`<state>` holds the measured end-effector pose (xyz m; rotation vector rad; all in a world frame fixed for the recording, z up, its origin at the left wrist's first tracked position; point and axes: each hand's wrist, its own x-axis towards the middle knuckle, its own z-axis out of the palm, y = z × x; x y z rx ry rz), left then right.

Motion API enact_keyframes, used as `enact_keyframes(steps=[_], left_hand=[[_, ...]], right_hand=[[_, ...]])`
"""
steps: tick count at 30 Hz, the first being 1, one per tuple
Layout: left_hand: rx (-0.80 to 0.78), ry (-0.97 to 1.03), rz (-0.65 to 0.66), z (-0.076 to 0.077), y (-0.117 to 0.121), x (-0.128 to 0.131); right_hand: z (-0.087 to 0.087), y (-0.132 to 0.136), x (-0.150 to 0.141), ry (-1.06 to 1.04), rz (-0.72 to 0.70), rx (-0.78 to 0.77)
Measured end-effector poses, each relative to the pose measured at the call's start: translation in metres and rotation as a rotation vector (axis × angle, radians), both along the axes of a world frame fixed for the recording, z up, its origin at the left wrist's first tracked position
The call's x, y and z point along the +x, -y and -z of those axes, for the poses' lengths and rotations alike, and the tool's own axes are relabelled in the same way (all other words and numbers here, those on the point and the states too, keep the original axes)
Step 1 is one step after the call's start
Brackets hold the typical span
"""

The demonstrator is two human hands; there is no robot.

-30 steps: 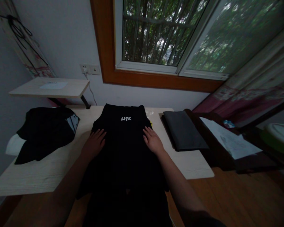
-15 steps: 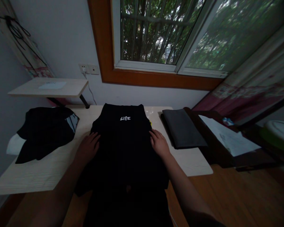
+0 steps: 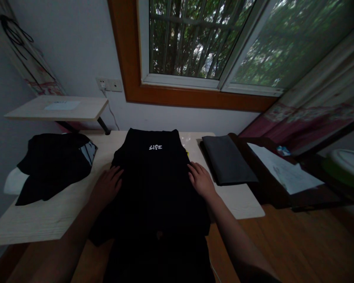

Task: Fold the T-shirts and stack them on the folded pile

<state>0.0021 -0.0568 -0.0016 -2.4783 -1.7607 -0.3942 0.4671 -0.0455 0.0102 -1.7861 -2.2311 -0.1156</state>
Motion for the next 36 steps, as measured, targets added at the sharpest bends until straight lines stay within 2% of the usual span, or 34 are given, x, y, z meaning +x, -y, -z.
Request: enact_keyframes(steps=[4, 8, 11, 16, 20, 29, 36], left_hand=[[0.003, -0.006, -0.028, -0.002, 0.003, -0.001], [0.055, 0.018, -0.114, -0.005, -0.002, 0.001], [0.050, 0.011, -0.168, -0.004, -0.016, -0.003], [-0.052, -0.004, -0.254, -0.001, -0.046, -0.010], [-0.074, 0.001, -0.255, -0.002, -0.060, -0.006], [-0.120, -0.010, -0.279, -0.001, -0.082, -0.007], [-0.123, -0.020, -0.312, -0.006, -0.110, -0.006]], right_hand=[[-0.001, 0.004, 0.009, -0.030, -0.017, 0.000], [-0.002, -0.004, 0.007, -0.025, 0.001, -0.006], [-0.001, -0.018, 0.000, -0.002, 0.033, -0.006], [0.004, -0.049, -0.015, 0.025, 0.101, -0.042], [0.007, -0.067, -0.022, 0.015, 0.132, -0.088], [0.010, -0.086, -0.022, 0.005, 0.127, -0.093], [0.007, -0.123, -0.029, 0.009, 0.125, -0.099]])
